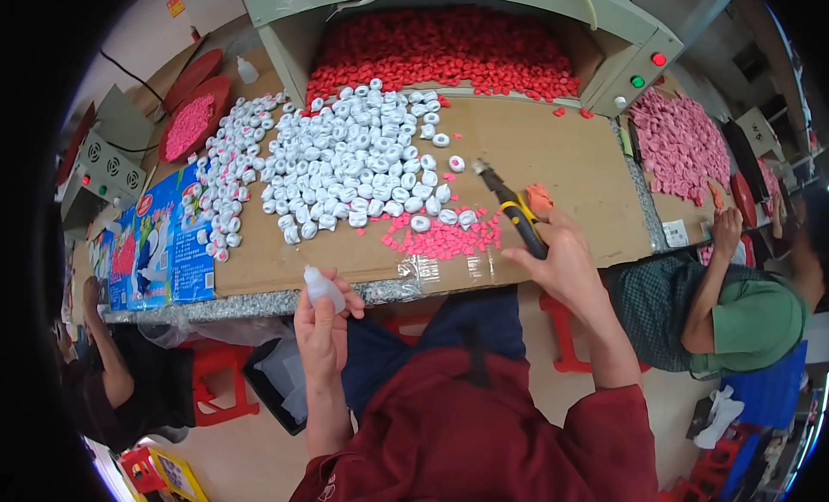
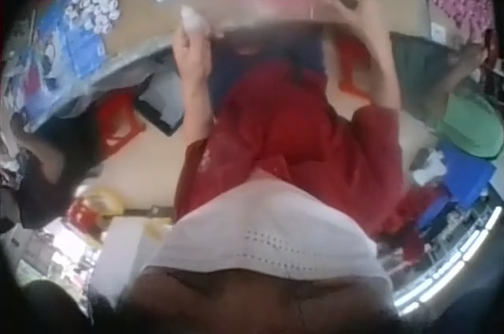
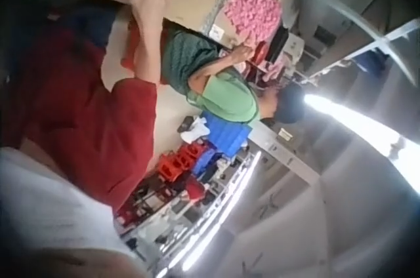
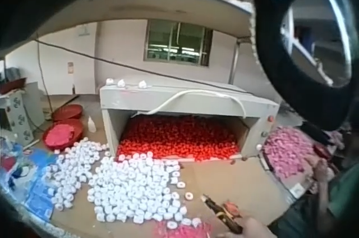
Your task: Assemble small plastic components by applying glue and attaching decorative inserts.
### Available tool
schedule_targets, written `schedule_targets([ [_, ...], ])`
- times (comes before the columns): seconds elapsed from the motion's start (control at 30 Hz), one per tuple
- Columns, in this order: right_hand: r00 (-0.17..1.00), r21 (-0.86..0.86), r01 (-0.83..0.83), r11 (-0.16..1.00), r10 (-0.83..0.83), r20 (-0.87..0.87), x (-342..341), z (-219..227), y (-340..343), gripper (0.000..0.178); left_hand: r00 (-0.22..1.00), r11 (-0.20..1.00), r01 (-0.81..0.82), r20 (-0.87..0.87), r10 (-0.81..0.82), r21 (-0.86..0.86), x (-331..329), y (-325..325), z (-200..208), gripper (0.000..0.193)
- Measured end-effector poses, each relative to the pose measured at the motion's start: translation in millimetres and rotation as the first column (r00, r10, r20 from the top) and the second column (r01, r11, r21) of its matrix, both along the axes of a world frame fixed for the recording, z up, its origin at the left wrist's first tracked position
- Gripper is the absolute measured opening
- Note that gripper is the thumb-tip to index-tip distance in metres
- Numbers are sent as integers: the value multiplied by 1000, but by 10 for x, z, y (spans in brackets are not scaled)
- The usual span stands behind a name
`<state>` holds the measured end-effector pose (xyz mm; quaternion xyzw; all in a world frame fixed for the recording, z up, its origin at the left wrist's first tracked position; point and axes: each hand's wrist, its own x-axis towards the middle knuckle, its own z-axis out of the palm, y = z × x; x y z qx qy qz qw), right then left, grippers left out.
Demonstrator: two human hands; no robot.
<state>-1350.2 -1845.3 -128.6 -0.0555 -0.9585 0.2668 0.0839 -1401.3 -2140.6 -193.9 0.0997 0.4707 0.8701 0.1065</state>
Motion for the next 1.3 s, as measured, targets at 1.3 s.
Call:
schedule_targets([
  [1.3, 790, -466, -547, 696, 613, -12, -1240, 261, -1570, 34, 989, 984, -143, 13, 145, -102, -136, -136, 5, 39],
])
